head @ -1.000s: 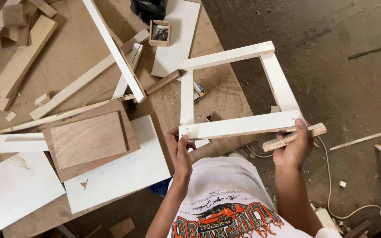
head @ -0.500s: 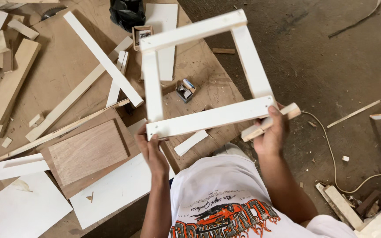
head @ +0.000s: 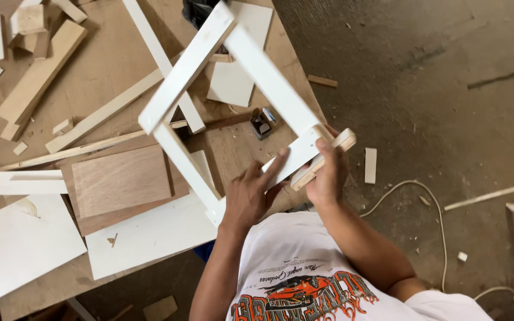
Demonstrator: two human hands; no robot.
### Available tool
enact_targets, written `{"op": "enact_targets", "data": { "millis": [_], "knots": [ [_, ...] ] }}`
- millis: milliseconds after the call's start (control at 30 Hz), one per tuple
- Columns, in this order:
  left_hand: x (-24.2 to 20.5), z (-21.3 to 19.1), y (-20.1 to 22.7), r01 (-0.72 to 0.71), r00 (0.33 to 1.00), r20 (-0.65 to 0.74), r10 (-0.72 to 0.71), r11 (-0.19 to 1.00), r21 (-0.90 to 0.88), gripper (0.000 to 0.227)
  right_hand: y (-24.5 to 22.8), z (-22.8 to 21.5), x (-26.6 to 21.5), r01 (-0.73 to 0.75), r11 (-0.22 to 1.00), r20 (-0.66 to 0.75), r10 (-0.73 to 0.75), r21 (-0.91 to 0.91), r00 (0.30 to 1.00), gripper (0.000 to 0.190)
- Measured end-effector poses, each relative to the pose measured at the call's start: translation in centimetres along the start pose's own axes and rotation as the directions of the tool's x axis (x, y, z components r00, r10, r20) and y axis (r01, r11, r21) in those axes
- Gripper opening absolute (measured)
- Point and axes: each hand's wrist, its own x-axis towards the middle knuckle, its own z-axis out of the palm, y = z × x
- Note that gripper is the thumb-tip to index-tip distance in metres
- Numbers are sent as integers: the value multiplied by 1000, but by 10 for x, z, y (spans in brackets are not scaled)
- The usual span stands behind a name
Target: The person sands the surfaces and edges of several small wooden strips by hand with a piece of sandpaper and then begins fitting them together to form a rectangular frame on a workbench.
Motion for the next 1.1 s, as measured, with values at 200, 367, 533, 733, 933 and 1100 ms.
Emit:
{"op": "enact_targets", "data": {
  "millis": [200,367,533,733,933,1100],
  "knots": [
    [-6,7,7,123,991,-48,-123,992,-11,69,14,-37,36,74,962,312,12,-263,950,55],
    [5,-14,23,206,967,-119,-225,967,-152,69,-5,-55,75,631,609,664,-217,-481,715,56],
    [27,-20,52,310,948,-37,-317,942,-128,64,-25,-59,116,836,332,843,-174,-436,509,70],
    [38,-27,72,324,939,-49,-340,925,-198,65,-59,-46,138,833,383,873,-122,-398,473,80],
    [49,-16,99,441,886,8,-463,838,-321,67,-98,-33,144,892,312,914,-136,-327,383,82],
    [51,-7,108,482,861,28,-508,796,-367,66,-107,-38,149,860,286,891,-41,-423,452,76]
  ]
}}
